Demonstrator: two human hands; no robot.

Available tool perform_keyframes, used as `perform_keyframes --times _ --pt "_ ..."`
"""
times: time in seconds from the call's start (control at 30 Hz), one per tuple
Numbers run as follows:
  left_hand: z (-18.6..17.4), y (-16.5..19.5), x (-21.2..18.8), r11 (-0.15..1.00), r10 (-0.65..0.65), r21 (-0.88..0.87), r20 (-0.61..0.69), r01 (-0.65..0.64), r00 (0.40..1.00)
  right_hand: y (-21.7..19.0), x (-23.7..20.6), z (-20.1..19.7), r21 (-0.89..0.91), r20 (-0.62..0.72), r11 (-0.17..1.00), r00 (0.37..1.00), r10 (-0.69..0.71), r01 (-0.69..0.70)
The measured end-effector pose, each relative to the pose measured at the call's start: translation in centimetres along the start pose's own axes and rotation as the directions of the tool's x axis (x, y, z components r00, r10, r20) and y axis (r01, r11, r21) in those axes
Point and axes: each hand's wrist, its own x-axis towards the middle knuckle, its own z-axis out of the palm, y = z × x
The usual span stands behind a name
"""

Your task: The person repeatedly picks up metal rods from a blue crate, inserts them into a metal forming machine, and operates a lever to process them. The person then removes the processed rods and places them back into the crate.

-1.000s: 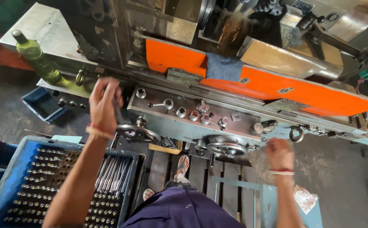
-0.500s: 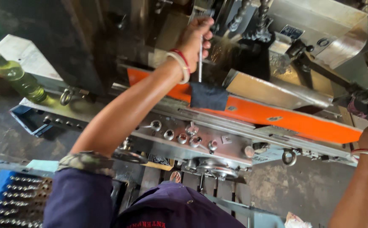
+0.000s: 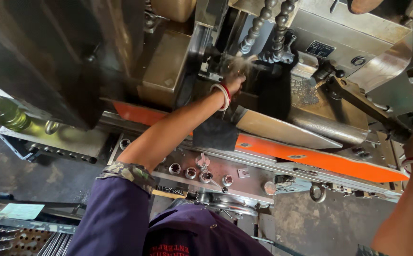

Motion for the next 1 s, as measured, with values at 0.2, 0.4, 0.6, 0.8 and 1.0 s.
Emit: perform_keyframes --times 0.2,0.4,0.6,0.8,1.0 --pt "-0.4 -2.8 -0.8 0.99 -0.044 0.135 0.06 0.035 0.997 0.1 -0.2 0.9 -0.002 0.006 0.999 0.999 0.045 -0.045" --pt "-1.0 -5.2 -0.9 0.846 -0.112 0.52 0.392 -0.119 0.913 0.3 -1.1 0.6 -0.02 0.031 0.999 0.999 0.045 -0.044" --pt "-1.1 -6.2 -1.2 0.83 -0.016 0.519 0.388 -0.204 0.922 -0.6 -0.9 0.5 0.104 -0.004 0.992 0.998 0.069 -0.068" --pt "-1.1 -5.8 -1.6 0.844 -0.07 0.517 0.37 -0.143 0.927 -0.9 -0.9 0.6 0.187 -0.033 0.981 0.997 0.067 -0.06" --pt "-1.3 -4.9 -1.9 0.928 -0.064 0.37 0.298 -0.054 0.952 -0.5 -0.7 0.8 0.14 -0.101 0.987 0.993 -0.06 0.074"
